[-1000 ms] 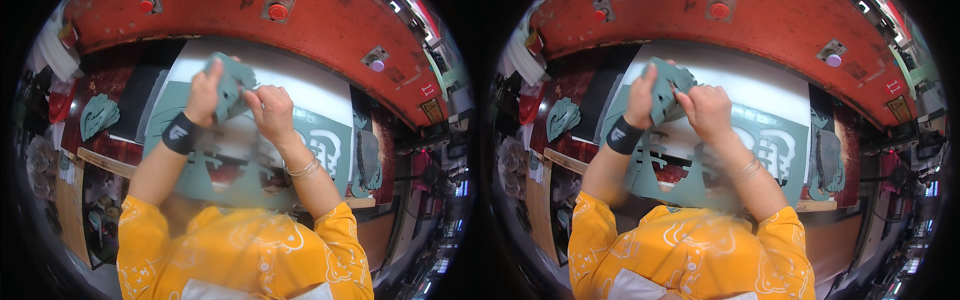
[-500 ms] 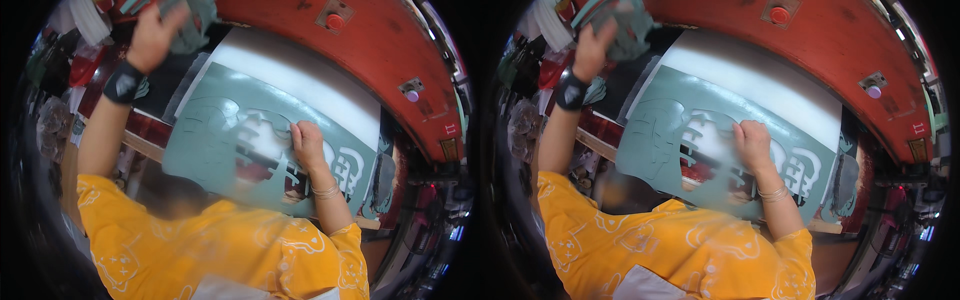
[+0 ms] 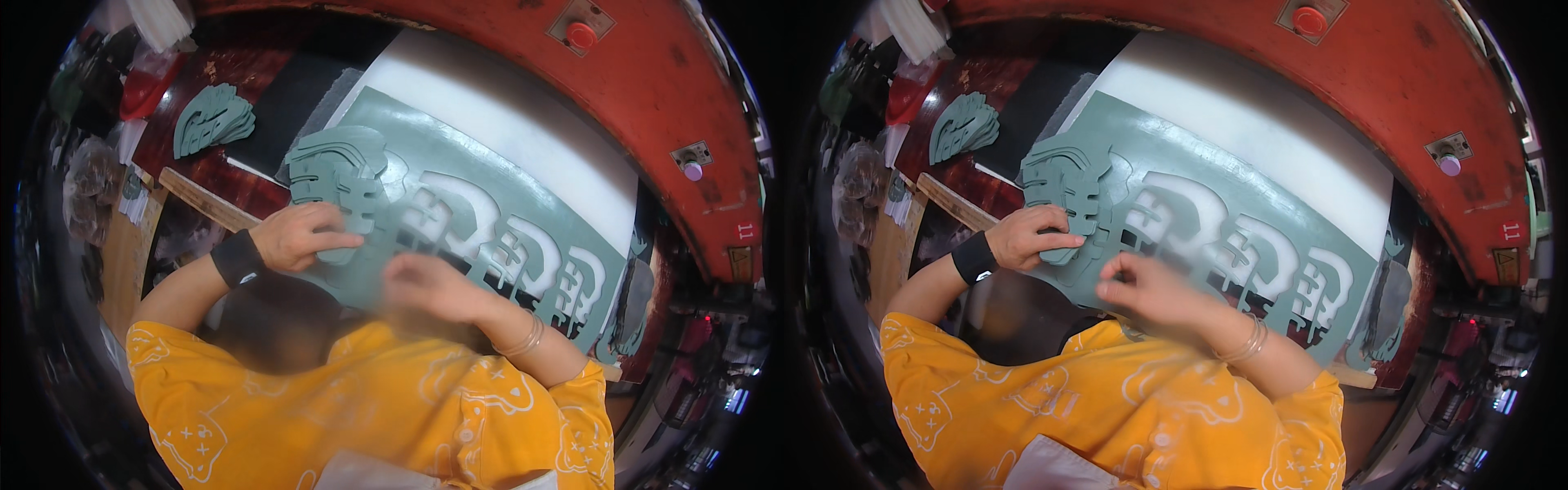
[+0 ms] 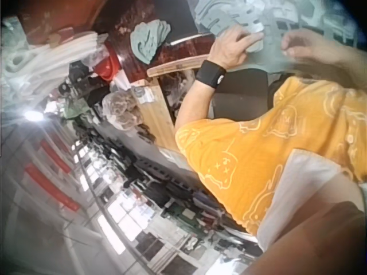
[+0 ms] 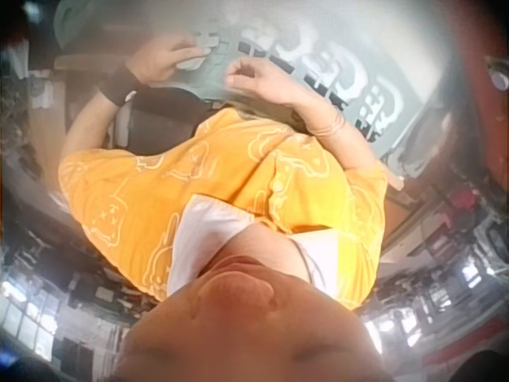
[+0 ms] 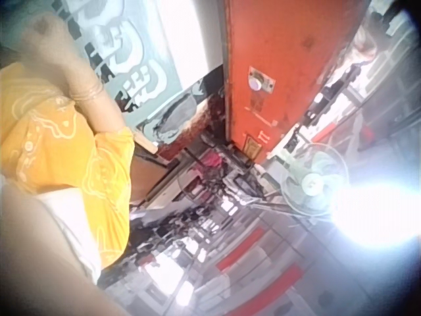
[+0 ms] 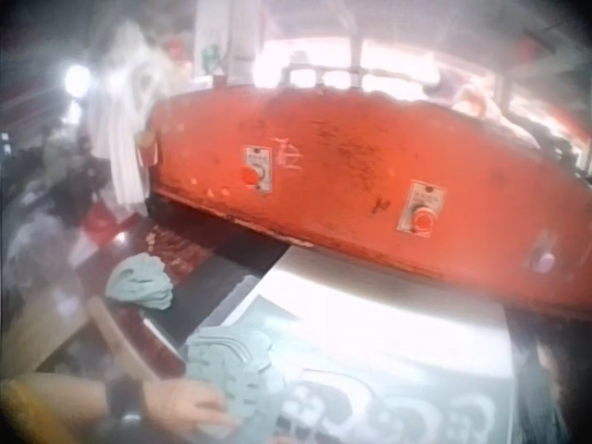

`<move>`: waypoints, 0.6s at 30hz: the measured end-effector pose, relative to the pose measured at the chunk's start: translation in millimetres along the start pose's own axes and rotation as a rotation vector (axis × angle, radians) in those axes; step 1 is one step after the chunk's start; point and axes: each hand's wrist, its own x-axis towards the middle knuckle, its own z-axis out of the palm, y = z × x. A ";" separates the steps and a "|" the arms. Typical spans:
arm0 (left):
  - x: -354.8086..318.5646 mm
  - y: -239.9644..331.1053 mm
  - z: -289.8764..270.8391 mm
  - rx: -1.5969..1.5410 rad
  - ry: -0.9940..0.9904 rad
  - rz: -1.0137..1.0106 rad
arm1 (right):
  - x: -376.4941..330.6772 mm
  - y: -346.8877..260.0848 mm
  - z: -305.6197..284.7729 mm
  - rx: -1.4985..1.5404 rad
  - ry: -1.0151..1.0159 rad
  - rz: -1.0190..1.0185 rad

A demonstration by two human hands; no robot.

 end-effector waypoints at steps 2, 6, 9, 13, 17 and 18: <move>-2.5 1.0 2.0 0.008 -0.001 -0.019 | 6.4 8.1 2.7 0.286 0.039 0.001; -8.5 -3.7 8.0 -0.036 0.062 -0.002 | -3.7 19.7 4.3 0.803 0.141 0.057; -11.6 -7.4 12.4 -0.062 0.086 -0.006 | -8.4 22.7 -1.3 0.989 0.109 0.123; -13.1 -6.9 17.2 -0.087 0.126 0.024 | 14.4 28.5 -10.5 0.954 -0.113 0.245; -18.1 -3.9 18.9 -0.049 0.074 -0.002 | 49.1 56.0 -10.2 0.834 -0.136 0.389; -20.3 -2.5 18.2 -0.056 0.050 -0.011 | 55.5 66.0 -11.0 0.885 -0.181 0.401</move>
